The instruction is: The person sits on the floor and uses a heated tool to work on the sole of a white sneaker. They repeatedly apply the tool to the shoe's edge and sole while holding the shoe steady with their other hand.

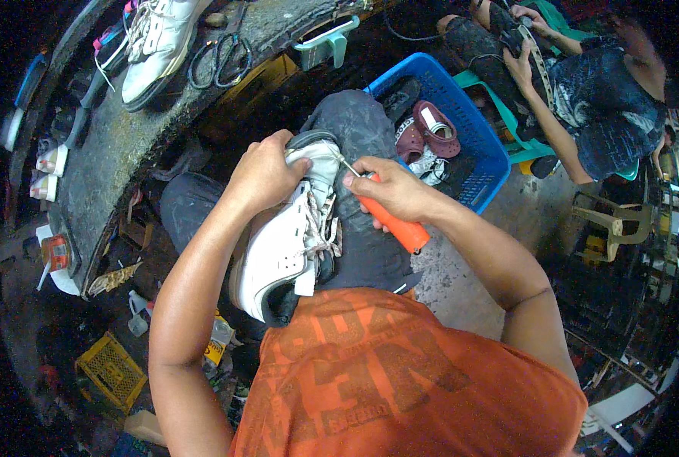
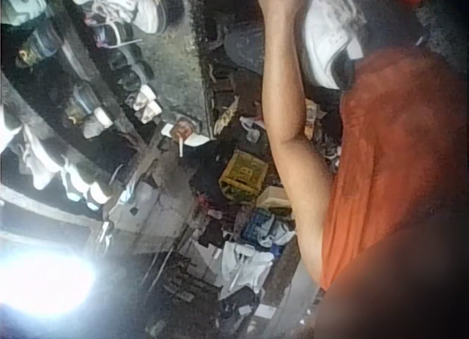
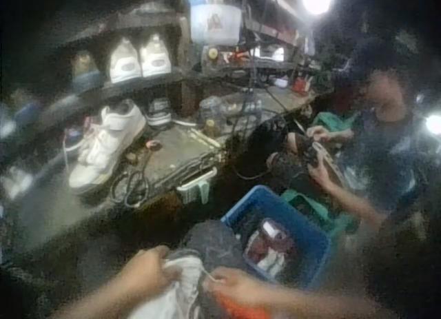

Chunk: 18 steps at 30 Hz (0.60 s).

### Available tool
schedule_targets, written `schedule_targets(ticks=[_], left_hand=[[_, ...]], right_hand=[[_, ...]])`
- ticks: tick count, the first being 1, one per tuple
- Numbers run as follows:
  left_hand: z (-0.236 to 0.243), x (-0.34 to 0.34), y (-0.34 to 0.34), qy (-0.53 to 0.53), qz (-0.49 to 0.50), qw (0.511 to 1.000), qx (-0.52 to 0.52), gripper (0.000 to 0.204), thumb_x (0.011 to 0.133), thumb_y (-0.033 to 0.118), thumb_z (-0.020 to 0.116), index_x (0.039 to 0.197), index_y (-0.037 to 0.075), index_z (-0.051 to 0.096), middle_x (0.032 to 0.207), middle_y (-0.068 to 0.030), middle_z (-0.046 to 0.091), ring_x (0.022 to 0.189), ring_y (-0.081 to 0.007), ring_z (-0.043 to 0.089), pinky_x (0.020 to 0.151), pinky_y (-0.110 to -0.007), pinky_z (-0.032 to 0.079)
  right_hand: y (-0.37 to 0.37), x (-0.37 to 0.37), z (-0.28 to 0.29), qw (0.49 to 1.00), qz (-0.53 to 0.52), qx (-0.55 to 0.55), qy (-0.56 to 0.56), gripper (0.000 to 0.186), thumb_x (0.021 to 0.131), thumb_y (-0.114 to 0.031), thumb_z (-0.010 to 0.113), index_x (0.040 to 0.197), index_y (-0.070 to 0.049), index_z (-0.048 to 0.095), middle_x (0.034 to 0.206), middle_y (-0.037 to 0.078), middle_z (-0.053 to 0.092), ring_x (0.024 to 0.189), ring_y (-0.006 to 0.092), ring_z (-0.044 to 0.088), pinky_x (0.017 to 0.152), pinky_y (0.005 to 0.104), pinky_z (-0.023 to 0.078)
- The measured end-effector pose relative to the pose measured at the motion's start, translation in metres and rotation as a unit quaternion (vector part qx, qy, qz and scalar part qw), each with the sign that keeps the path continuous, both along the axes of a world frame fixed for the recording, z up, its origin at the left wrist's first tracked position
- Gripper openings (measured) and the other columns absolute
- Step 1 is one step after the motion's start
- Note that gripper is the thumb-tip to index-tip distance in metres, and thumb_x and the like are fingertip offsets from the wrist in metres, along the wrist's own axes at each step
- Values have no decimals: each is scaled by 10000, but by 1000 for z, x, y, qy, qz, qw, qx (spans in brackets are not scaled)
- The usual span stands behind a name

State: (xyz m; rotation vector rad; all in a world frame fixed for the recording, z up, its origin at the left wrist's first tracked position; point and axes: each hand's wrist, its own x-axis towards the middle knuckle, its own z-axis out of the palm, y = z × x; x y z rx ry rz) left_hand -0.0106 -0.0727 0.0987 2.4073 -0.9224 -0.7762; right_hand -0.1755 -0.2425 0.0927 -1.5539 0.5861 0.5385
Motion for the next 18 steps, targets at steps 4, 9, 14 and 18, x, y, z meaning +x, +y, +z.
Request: schedule_targets(ticks=[4, 9, 14, 18], left_hand=[[1, -1, -1, -5, 0, 1000, 4, 545, 849, 276, 742, 1279, -36, 617, 1134, -293, 687, 1098, -412, 670, 1003, -446, 506], [2, -4, -1, -26, 7, 1000, 6, 539, 851, 272, 737, 1279, -34, 618, 1130, -301, 685, 1092, -418, 670, 998, -455, 508], [2, -4, -2, -27, -1, 1000, 3, 538, 847, 269, 738, 1272, -39, 619, 1100, -299, 693, 1068, -426, 676, 988, -464, 513], [2, -5, -2, -29, -3, 1000, 0, 539, 839, 271, 735, 1263, -42, 623, 1090, -300, 694, 1064, -431, 675, 982, -468, 515]], right_hand=[[2, 2, 1, 1000, 6, -9, -1, 377, 1001, -432, 595, 1071, -63, 560, 732, 39, 580, 529, 140, 600, 465, 304, 517], [5, 4, -1, 999, 18, -42, -22, 388, 997, -419, 603, 1081, -42, 579, 727, 44, 589, 540, 143, 609, 471, 308, 515], [10, 5, -2, 997, 21, -70, -36, 379, 996, -403, 609, 1082, -35, 592, 704, 49, 592, 533, 149, 612, 472, 314, 512], [13, 6, -2, 991, 34, -121, -49, 427, 972, -428, 623, 1095, -18, 624, 695, 113, 649, 564, 212, 662, 516, 374, 524]])
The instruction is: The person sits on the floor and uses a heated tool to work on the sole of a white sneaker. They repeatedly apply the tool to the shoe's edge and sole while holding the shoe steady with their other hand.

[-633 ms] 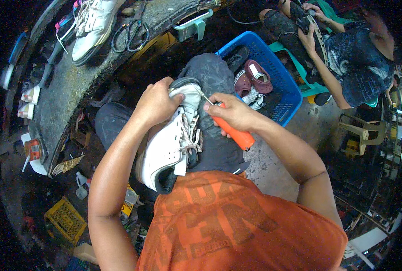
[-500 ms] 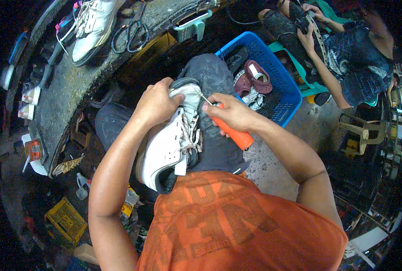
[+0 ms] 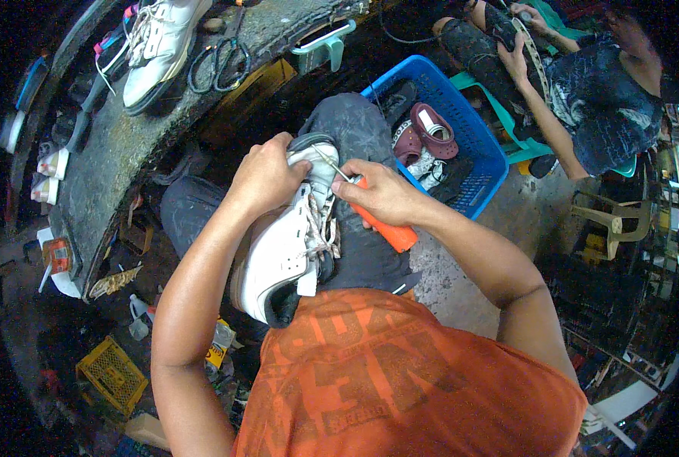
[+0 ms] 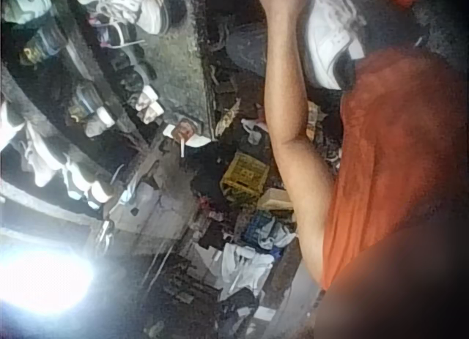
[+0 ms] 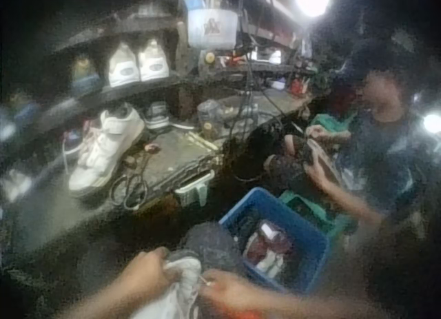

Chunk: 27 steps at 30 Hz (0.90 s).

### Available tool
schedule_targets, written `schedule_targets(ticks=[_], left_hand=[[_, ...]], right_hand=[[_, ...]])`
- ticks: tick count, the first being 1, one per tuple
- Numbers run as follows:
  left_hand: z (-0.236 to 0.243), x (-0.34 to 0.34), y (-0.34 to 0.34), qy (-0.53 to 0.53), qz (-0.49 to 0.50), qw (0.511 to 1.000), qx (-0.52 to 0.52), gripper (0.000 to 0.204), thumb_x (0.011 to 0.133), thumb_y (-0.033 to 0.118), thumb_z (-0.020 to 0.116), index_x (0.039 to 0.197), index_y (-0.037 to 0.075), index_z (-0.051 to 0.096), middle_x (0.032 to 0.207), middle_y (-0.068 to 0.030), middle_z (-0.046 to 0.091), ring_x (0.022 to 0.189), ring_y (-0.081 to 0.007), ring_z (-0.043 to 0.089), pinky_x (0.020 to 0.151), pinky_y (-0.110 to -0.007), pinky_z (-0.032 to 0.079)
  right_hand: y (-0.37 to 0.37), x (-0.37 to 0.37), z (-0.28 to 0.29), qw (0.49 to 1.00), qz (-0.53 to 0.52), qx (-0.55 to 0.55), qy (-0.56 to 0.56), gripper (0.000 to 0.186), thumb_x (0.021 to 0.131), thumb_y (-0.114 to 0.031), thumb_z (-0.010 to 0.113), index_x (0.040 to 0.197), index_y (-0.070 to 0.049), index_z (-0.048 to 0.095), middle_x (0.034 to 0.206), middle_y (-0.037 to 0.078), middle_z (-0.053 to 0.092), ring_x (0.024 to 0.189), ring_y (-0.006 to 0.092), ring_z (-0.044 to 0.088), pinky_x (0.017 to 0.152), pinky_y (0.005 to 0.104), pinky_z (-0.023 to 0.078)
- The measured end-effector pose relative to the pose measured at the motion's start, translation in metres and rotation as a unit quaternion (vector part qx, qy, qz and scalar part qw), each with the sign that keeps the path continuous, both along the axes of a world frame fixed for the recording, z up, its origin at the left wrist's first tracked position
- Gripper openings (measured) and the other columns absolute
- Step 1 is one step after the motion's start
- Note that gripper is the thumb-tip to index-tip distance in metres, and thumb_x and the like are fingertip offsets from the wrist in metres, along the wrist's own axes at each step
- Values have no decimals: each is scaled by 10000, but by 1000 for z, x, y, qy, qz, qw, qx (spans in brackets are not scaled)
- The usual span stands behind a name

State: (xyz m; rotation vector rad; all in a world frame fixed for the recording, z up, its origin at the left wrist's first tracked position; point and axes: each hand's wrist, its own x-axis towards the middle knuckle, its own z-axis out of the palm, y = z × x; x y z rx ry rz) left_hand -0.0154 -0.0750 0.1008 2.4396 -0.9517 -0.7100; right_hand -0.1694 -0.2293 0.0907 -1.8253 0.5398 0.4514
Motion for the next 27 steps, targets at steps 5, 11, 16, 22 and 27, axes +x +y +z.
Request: schedule_targets(ticks=[5, 11, 16, 22, 27], left_hand=[[2, 1, -1, 19, 1, 1000, 23, 608, 838, 297, 754, 1300, -64, 591, 1169, -305, 672, 1111, -433, 660, 997, -457, 506], [3, 2, -1, 29, 7, 999, 23, 595, 842, 280, 751, 1300, -64, 592, 1172, -302, 673, 1114, -428, 660, 993, -453, 509], [-1, 1, 0, 11, 7, 1000, 0, 552, 837, 279, 735, 1261, -56, 621, 1113, -311, 683, 1073, -431, 673, 980, -465, 516], [-3, 1, 1, 4, 2, 1000, -4, 536, 835, 273, 722, 1253, -49, 628, 1073, -315, 691, 1054, -434, 677, 970, -472, 521], [-2, 2, 0, 12, 4, 1000, 19, 563, 829, 243, 749, 1283, -57, 602, 1129, -294, 689, 1079, -422, 676, 971, -458, 521]], right_hand=[[2, 1, 1, 999, 25, -24, -14, 484, 949, -455, 631, 1117, -2, 646, 742, 175, 699, 649, 277, 711, 616, 429, 553], [2, 4, 3, 998, 44, -36, -23, 474, 944, -454, 630, 1104, -9, 655, 790, 204, 705, 707, 312, 722, 664, 450, 553], [3, 4, 3, 997, 60, -33, -42, 362, 979, -372, 620, 1122, -40, 634, 709, 82, 634, 604, 159, 631, 560, 348, 505], [2, 3, -1, 996, 65, -39, -53, 371, 967, -389, 630, 1103, -44, 635, 731, 98, 651, 624, 166, 632, 578, 363, 501], [4, 3, -2, 994, 71, -48, -65, 381, 961, -386, 639, 1116, -38, 632, 764, 116, 662, 646, 180, 645, 601, 374, 505]])
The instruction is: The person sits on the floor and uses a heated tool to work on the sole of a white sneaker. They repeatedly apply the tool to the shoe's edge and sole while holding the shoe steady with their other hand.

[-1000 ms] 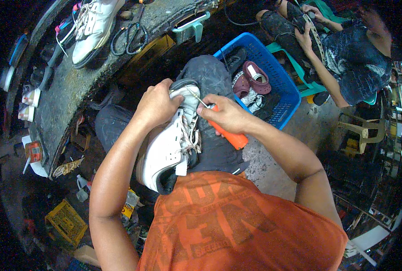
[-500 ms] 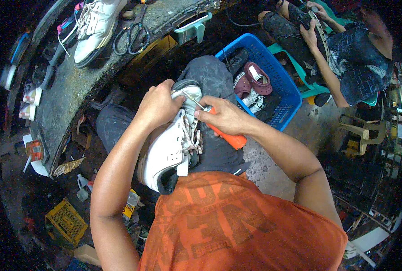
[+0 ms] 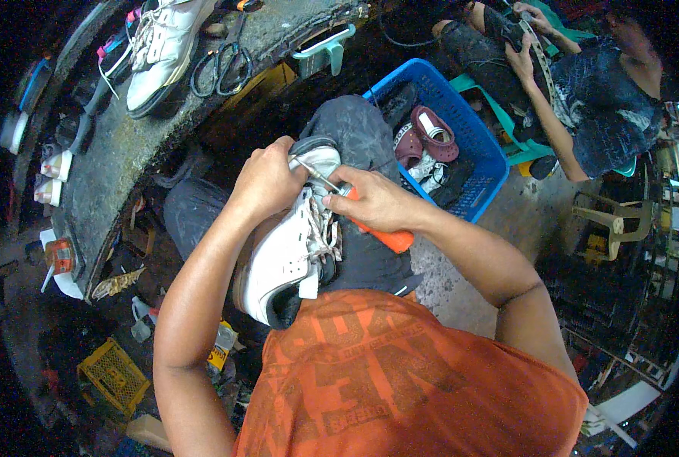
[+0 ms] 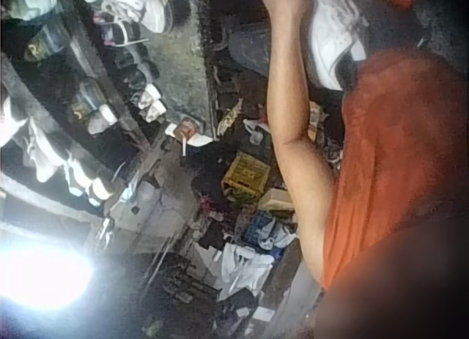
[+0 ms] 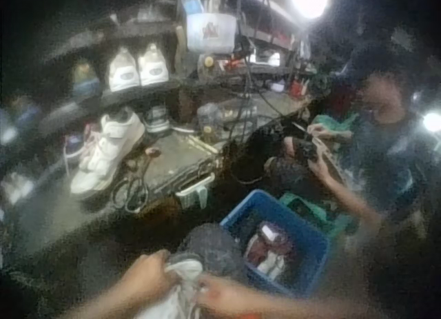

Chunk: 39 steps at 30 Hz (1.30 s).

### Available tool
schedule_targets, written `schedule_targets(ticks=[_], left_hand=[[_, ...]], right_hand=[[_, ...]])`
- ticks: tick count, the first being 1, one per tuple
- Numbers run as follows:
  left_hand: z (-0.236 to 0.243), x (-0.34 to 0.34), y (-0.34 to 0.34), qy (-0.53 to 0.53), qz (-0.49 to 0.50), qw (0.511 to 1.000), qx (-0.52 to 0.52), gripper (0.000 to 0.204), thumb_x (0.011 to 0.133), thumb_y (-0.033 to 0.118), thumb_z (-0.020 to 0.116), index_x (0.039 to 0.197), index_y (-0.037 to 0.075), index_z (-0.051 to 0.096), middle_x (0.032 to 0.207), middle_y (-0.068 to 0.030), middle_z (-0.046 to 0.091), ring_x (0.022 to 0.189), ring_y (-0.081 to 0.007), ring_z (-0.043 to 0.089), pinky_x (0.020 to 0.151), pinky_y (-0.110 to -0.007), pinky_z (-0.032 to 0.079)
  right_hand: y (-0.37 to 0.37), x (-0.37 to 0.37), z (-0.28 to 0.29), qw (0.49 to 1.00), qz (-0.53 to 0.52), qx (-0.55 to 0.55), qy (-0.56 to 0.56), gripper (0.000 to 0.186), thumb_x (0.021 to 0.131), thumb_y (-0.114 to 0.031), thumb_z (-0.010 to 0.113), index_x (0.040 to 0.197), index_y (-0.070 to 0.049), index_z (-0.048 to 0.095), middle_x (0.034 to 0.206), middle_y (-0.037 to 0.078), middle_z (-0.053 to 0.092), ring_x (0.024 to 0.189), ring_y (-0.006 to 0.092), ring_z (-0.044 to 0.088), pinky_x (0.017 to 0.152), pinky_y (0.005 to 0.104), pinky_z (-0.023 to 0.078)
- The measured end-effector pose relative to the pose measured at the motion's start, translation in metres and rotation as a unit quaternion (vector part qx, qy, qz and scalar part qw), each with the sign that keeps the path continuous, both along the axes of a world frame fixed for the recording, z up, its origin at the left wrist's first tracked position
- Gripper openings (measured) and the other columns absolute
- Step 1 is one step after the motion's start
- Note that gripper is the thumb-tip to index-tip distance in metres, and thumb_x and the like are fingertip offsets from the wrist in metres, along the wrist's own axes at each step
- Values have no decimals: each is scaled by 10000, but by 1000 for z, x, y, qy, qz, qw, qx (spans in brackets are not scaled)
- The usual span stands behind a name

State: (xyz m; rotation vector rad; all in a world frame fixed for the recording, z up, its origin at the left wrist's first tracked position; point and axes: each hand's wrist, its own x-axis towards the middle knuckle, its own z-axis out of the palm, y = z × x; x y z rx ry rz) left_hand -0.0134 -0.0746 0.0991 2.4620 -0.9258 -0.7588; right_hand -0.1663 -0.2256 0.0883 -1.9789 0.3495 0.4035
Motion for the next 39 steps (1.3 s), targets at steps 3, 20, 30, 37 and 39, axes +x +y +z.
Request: schedule_targets(ticks=[3, 20, 30, 37, 39], left_hand=[[1, -1, 1, 1, 5, 1000, -3, 557, 825, 224, 740, 1285, -58, 601, 1125, -293, 690, 1077, -421, 677, 973, -457, 522], [1, 8, 11, 63, -6, 996, -69, 516, 835, 281, 745, 1210, -55, 635, 1042, -298, 704, 1019, -413, 700, 912, -450, 534], [-12, 7, 37, 300, 73, 938, -155, 390, 892, 222, 714, 1189, -24, 653, 971, -112, 722, 849, -154, 674, 766, -319, 545], [-18, 6, 33, 181, 52, 971, -145, 388, 845, 181, 720, 1164, -34, 672, 999, -214, 736, 928, -291, 726, 842, -390, 546], [-18, 5, 33, 166, 50, 975, -142, 390, 843, 180, 721, 1165, -35, 673, 1006, -222, 735, 940, -303, 728, 851, -397, 546]], right_hand=[[0, 0, 0, 999, -17, 31, 17, 394, 957, -387, 642, 1127, -32, 628, 771, 123, 665, 653, 196, 653, 617, 380, 508], [-1, 0, 8, 999, -24, 33, 13, 417, 944, -408, 636, 1117, -28, 654, 948, 177, 679, 882, 283, 657, 785, 401, 503], [16, -9, 27, 917, -129, 344, 153, 390, 1002, -437, 576, 1194, -99, 547, 797, 60, 627, 501, 148, 628, 403, 280, 529], [34, -16, 25, 893, -187, 384, 144, 372, 1034, -420, 519, 1210, -95, 563, 801, 78, 633, 521, 165, 645, 419, 298, 555], [36, -14, 22, 891, -202, 381, 143, 375, 1029, -429, 524, 1196, -95, 565, 801, 78, 632, 519, 166, 642, 416, 298, 550]])
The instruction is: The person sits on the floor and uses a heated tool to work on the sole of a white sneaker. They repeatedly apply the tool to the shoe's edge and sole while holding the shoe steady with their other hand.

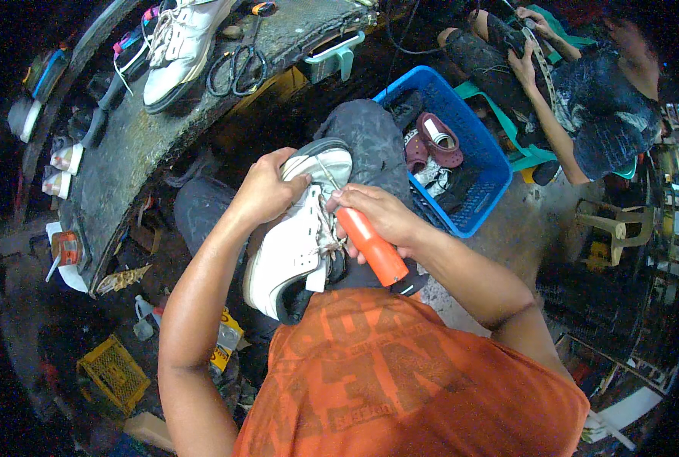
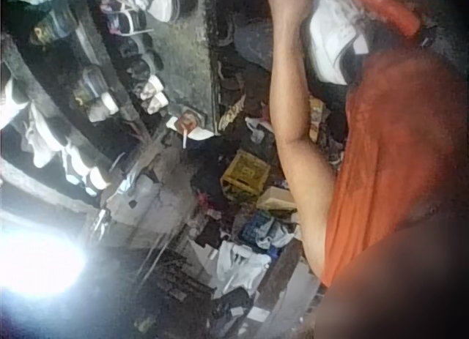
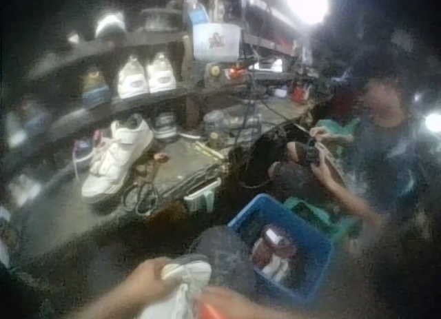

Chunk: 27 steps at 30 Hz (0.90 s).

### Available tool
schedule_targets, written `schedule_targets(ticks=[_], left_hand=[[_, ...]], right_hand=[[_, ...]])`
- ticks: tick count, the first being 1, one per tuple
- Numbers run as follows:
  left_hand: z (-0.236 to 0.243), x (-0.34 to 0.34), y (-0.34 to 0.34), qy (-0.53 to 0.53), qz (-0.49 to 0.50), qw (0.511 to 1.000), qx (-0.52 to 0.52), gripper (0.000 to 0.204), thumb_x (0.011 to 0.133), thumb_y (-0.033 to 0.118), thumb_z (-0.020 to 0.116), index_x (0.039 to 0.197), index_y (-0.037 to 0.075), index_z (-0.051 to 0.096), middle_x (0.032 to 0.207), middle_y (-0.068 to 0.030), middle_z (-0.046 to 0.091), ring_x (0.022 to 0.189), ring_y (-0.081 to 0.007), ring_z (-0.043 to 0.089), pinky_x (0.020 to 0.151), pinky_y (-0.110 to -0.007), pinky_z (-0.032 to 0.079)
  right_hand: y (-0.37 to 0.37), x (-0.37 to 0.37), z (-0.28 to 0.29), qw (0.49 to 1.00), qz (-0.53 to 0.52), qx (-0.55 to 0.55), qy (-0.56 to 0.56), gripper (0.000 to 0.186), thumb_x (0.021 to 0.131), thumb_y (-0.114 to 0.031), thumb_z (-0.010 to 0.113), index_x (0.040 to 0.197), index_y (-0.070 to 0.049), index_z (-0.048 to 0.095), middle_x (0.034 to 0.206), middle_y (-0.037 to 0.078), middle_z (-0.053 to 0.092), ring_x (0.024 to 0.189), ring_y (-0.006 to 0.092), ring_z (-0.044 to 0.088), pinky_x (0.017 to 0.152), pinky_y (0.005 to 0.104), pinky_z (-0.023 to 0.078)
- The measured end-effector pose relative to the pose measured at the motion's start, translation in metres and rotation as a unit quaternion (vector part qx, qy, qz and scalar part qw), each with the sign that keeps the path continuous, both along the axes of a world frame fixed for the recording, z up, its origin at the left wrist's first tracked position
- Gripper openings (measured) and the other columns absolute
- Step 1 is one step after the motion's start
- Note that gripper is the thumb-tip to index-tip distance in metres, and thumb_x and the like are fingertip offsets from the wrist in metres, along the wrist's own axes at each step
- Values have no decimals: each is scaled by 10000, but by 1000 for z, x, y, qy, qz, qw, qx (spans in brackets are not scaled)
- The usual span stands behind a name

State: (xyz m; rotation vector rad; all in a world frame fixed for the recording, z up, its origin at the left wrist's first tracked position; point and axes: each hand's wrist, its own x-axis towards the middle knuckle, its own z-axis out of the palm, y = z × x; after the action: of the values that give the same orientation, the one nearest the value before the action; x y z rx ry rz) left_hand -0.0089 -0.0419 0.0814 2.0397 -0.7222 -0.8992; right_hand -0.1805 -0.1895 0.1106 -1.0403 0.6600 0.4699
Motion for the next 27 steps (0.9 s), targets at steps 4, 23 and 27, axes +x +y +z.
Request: schedule_targets(ticks=[4, 23, 27], left_hand=[[2, -2, 1, -12, 2, 1000, 15, 393, 842, 180, 721, 1169, -33, 670, 1009, -234, 731, 948, -318, 729, 855, -403, 547], [2, -3, 1, -75, -24, 997, -3, 424, 849, 154, 707, 1220, -37, 631, 1071, -285, 704, 1021, -403, 702, 906, -434, 537], [3, -2, 1, -77, -36, 996, 7, 435, 853, 160, 712, 1229, -39, 620, 1085, -290, 698, 1035, -414, 694, 914, -445, 534]], right_hand=[[-1, 5, -7, 1000, -11, -23, -4, 382, 1017, -441, 544, 1183, -98, 560, 801, 76, 628, 512, 163, 634, 409, 298, 540], [7, 10, -6, 997, 71, -8, -19, 356, 1019, -431, 540, 1155, -103, 565, 796, 71, 630, 515, 157, 636, 405, 288, 533], [7, 11, -4, 994, 107, -17, -22, 368, 1021, -436, 539, 1159, -96, 569, 795, 79, 632, 516, 162, 641, 406, 290, 536]])
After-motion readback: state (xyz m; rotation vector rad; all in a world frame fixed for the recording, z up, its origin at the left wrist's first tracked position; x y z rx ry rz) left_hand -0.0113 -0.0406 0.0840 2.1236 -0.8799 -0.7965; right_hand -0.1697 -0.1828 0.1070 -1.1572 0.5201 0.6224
